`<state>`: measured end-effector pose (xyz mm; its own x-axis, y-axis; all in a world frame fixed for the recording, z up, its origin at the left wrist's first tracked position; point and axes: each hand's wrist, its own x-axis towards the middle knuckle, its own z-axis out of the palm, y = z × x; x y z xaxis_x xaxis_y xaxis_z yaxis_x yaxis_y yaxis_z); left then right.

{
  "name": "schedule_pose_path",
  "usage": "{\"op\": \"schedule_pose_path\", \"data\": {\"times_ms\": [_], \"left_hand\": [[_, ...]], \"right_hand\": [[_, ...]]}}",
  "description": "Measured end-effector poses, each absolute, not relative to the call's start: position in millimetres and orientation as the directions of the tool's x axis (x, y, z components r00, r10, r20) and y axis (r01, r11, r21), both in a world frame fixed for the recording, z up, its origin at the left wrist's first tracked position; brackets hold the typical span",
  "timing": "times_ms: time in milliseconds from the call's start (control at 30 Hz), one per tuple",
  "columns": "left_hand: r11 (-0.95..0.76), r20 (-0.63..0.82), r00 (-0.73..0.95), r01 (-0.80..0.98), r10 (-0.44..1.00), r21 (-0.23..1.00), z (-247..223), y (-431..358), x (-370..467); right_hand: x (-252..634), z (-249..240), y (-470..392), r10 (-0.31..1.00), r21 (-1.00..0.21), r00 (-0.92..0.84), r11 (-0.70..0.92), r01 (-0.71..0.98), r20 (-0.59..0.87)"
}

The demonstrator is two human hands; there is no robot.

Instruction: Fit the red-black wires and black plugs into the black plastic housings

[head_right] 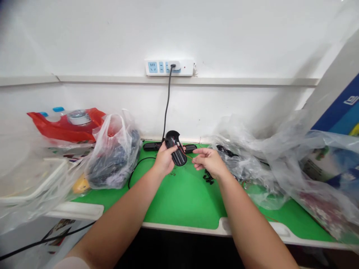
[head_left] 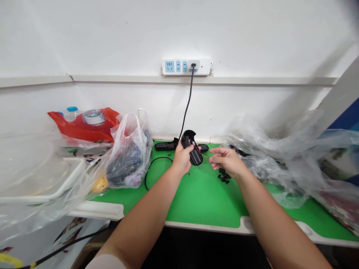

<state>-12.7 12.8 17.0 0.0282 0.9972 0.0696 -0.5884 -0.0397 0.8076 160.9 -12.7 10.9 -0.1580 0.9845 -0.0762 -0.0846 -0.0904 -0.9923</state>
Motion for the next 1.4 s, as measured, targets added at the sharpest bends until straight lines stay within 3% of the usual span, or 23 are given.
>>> {"op": "schedule_pose_path", "data": {"times_ms": [100, 200, 333, 400, 733, 933, 1033, 1133, 1233, 1300, 1400], "left_hand": [[0.116, -0.029, 0.174, -0.516, 0.984, 0.849, 19, 9, -15], [0.311, -0.118, 0.448, -0.386, 0.886, 0.868, 20, 0, -12], [0.427, -0.144, 0.649, -0.302, 0.747, 0.852, 16, -11, 0], [0.441, -0.133, 0.660, -0.325, 0.739, 0.837, 13, -14, 4], [0.427, -0.067, 0.666, -0.394, 0.743, 0.814, 15, -21, 6], [0.257, 0.005, 0.500, -0.454, 0.866, 0.853, 15, -16, 6], [0.157, 0.051, 0.395, -0.477, 0.917, 0.865, 16, -10, 3], [0.125, 0.043, 0.312, -0.499, 0.949, 0.857, 17, -5, 1], [0.143, -0.005, 0.270, -0.497, 0.963, 0.856, 16, -1, -2], [0.171, -0.043, 0.263, -0.486, 0.964, 0.857, 14, 2, -3], [0.215, -0.089, 0.274, -0.473, 0.958, 0.855, 11, 4, -4]], "right_hand": [[167, 11, -9, 0.986, -0.994, -0.156, -0.065, -0.083, -0.051], [170, 10, -4, 0.999, -0.975, -0.037, -0.019, -0.220, -0.011], [165, 10, -3, 0.964, -0.920, -0.263, -0.068, -0.385, 0.039], [162, 11, -4, 0.949, -0.912, -0.308, -0.073, -0.405, 0.061], [165, 13, -5, 0.967, -0.876, -0.216, 0.016, -0.483, 0.137], [165, 11, 1, 0.992, -0.834, 0.011, 0.111, -0.540, 0.124], [168, 7, 6, 0.981, -0.913, 0.167, 0.159, -0.376, 0.102], [176, 1, 13, 0.971, -0.987, 0.191, 0.127, 0.103, 0.145], [189, -6, 17, 0.983, -0.746, 0.020, 0.124, 0.654, 0.181], [197, -10, 19, 0.985, -0.584, -0.106, 0.168, 0.794, 0.138], [202, -13, 21, 0.987, -0.475, -0.141, 0.160, 0.865, 0.075]]}}
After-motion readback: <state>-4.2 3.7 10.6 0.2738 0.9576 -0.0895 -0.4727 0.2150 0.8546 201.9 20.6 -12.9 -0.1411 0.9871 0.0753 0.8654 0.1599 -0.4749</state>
